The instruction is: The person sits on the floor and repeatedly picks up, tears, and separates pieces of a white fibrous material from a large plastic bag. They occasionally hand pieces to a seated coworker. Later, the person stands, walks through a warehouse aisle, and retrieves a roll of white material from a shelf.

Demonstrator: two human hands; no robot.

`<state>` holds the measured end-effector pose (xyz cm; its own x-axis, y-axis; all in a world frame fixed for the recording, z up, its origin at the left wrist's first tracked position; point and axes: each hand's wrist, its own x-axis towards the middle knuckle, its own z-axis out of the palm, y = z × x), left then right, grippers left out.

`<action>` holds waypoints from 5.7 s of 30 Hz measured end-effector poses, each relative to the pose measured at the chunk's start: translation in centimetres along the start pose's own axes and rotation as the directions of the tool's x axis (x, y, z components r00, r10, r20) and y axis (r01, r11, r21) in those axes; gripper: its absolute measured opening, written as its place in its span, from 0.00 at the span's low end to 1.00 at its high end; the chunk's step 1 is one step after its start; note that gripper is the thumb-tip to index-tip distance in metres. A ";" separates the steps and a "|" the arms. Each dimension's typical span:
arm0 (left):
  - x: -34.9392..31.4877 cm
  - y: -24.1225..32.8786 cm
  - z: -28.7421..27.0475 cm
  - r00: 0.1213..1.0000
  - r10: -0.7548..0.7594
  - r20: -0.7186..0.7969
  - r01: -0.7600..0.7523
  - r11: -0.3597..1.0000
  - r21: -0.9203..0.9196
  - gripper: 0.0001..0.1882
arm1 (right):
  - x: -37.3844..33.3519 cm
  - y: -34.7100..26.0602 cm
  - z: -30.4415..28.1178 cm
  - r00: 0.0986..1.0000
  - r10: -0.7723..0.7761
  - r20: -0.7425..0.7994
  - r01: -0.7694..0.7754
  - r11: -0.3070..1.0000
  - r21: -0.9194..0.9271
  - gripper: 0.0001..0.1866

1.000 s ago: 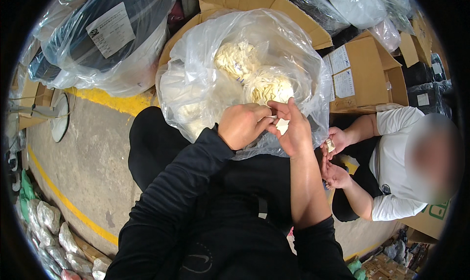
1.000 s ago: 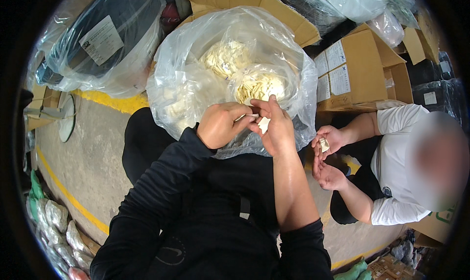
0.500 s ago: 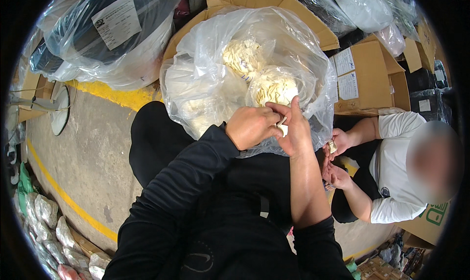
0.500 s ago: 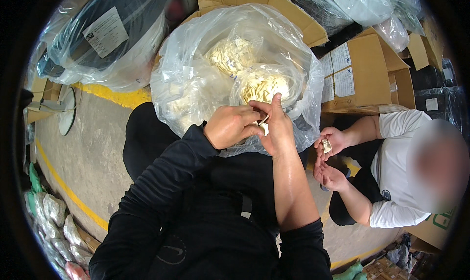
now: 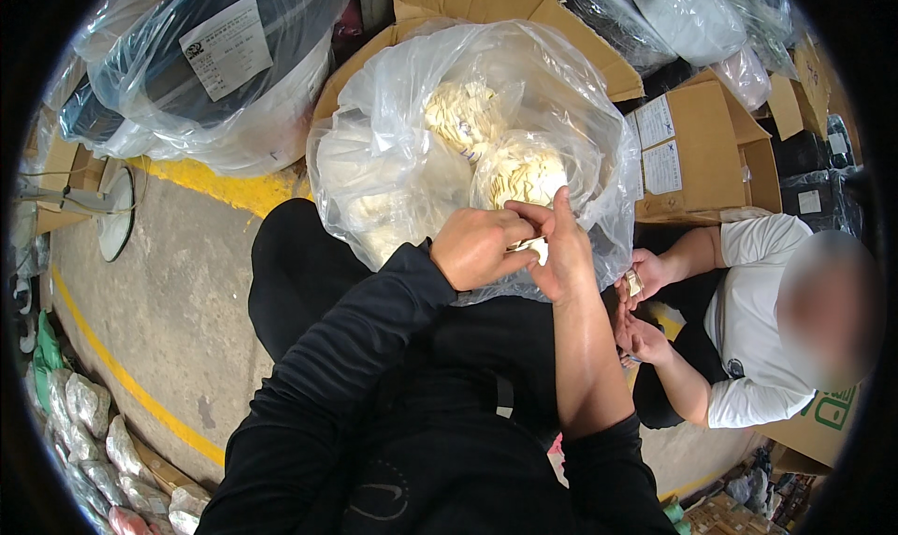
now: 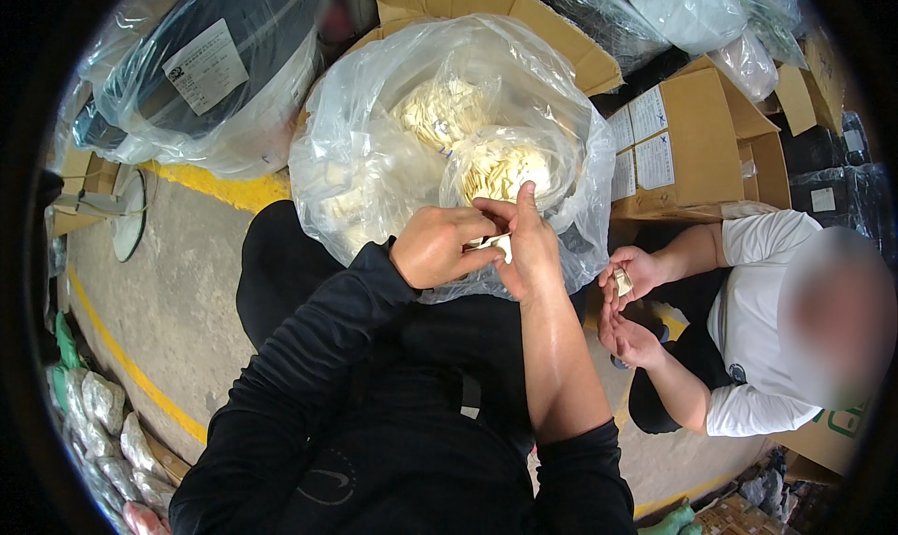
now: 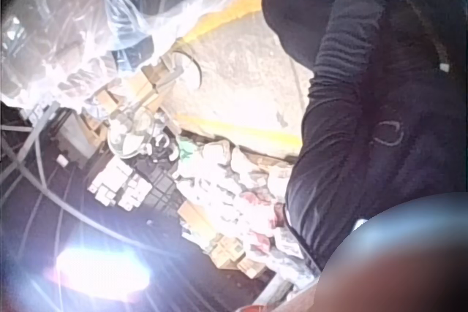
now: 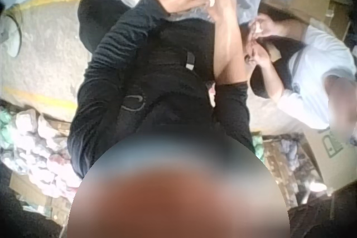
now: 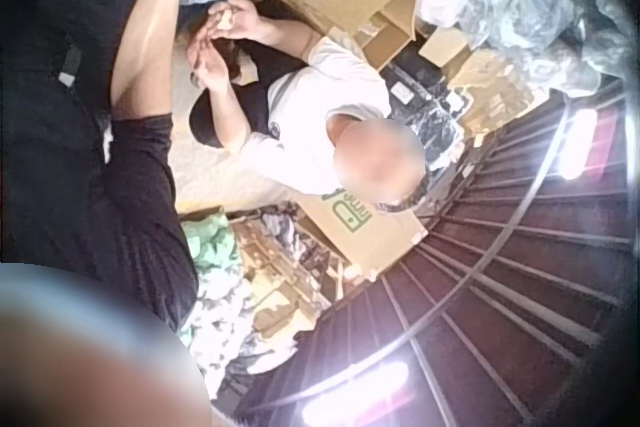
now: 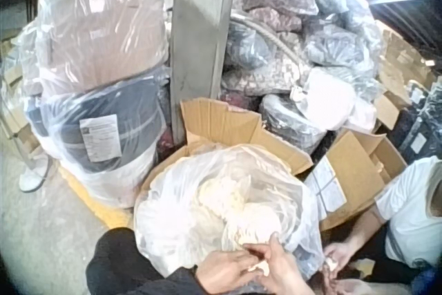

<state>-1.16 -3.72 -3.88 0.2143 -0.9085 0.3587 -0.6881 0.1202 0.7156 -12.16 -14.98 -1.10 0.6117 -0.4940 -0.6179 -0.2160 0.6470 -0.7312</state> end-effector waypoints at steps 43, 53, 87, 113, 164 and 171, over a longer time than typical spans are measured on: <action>1.4 -1.6 -4.4 0.757 -0.624 0.194 0.103 -0.179 -0.978 0.13 | 5.8 -3.1 -1.0 0.938 -0.346 -0.014 0.148 0.437 -0.887 0.12; 1.1 -2.0 -2.8 0.760 -0.630 0.161 0.077 -0.159 -0.984 0.15 | 0.4 -1.8 -1.4 0.989 -0.140 0.049 0.121 0.951 0.284 0.08; 2.4 3.7 6.0 0.705 -0.578 0.410 -0.125 -0.671 -0.731 0.26 | -7.7 4.5 -2.1 0.508 -0.859 -0.056 0.517 0.357 -0.778 0.18; 0.6 3.2 -1.5 0.776 -0.600 0.194 -0.230 -0.556 -0.799 0.29 | -3.9 1.6 0.2 0.896 -0.439 0.065 0.435 0.898 0.061 0.06; 1.5 2.9 0.8 0.794 -0.544 0.271 -0.103 -0.560 -0.822 0.33 | -3.6 -0.8 0.3 0.785 -0.612 0.097 0.556 0.626 -0.547 0.05; 0.9 3.0 0.9 0.789 -0.524 0.320 -0.071 -0.595 -0.800 0.33 | -3.1 -1.7 0.4 0.783 -0.611 0.117 0.554 0.599 -0.578 0.06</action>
<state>-3.67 -4.58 -1.91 0.3085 -0.9080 -0.2836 0.9491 0.3137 0.0281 -13.33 -14.32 2.16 0.6996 -0.7145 -0.0028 -0.2303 -0.2218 -0.9475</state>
